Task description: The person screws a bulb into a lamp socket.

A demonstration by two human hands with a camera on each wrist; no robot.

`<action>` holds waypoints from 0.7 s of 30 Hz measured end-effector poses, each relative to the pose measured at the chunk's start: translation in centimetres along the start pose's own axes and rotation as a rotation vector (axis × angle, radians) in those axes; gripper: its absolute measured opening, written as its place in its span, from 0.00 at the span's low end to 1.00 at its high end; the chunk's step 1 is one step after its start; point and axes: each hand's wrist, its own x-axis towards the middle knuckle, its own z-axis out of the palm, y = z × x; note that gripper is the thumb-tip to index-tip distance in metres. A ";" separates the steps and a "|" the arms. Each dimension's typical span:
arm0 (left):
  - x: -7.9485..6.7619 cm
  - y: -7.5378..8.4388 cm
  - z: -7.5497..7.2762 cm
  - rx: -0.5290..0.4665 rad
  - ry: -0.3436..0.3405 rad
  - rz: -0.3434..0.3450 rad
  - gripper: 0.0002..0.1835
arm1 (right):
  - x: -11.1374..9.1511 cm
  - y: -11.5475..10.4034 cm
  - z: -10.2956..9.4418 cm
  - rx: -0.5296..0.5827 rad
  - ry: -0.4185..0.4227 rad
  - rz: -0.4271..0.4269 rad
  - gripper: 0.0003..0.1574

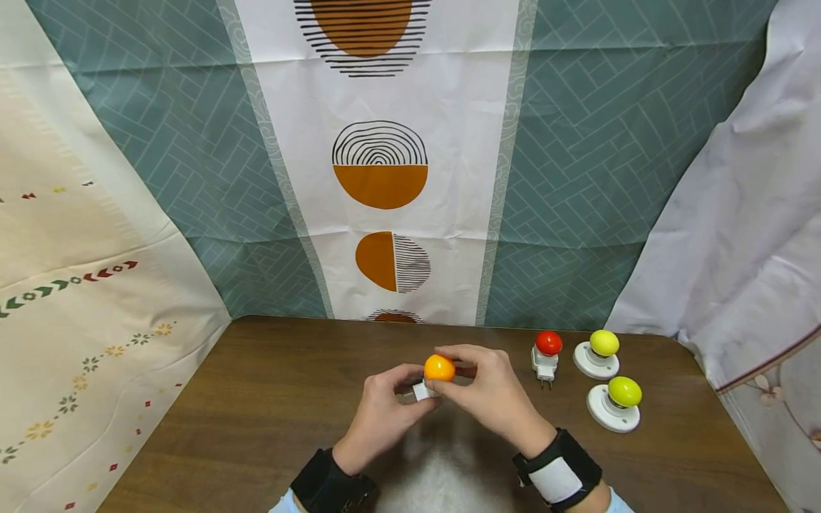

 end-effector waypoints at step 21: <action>0.1 0.2 -0.1 -0.014 -0.008 0.008 0.18 | 0.0 0.9 -0.2 0.035 -0.098 -0.066 0.29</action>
